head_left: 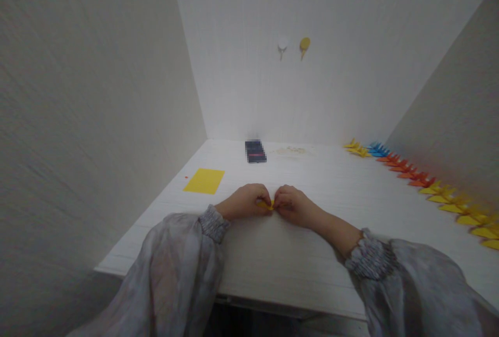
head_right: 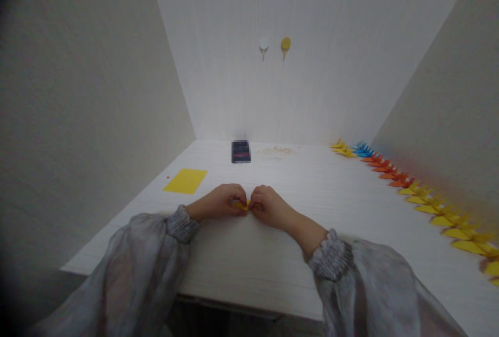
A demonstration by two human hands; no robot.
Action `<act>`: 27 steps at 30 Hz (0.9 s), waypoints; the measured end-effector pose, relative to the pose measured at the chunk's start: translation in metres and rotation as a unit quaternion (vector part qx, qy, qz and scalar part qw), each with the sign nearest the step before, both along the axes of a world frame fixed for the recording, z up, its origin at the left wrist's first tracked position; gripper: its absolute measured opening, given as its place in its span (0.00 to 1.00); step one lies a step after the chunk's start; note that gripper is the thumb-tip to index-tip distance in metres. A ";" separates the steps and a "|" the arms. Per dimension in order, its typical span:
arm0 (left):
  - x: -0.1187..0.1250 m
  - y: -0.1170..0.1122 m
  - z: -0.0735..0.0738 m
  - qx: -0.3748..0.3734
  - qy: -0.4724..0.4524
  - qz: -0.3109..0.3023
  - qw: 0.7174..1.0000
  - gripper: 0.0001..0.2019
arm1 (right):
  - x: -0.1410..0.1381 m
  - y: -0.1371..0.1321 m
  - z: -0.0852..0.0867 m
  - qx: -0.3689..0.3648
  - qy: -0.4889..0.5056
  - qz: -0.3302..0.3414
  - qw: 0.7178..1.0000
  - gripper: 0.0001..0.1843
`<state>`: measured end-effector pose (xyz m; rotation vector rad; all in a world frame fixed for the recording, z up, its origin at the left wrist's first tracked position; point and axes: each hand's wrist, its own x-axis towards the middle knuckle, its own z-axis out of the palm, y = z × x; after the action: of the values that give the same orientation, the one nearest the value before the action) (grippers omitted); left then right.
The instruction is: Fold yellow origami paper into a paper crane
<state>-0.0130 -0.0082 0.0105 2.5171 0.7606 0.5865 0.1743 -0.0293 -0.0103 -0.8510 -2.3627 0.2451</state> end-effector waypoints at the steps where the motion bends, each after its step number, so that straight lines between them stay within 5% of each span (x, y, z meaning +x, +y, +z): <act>1: 0.000 0.001 0.000 -0.002 0.001 -0.012 1.000 0.07 | 0.001 0.000 -0.001 -0.008 -0.002 0.005 1.000 0.08; 6: 0.000 0.004 -0.003 -0.024 -0.007 -0.018 1.000 0.06 | 0.003 0.001 -0.001 -0.022 -0.010 0.020 1.000 0.02; 22: -0.001 0.006 0.003 -0.043 0.038 -0.044 0.997 0.05 | 0.002 -0.001 0.005 -0.054 -0.012 0.041 0.998 0.05; 27: -0.004 0.007 -0.005 -0.133 -0.006 0.025 0.991 0.07 | 0.002 0.000 0.002 -0.056 -0.022 0.039 0.997 0.06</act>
<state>-0.0172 -0.0010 0.0056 2.2545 0.8407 0.4815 0.1767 -0.0294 -0.0086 -0.8246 -2.4440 0.3981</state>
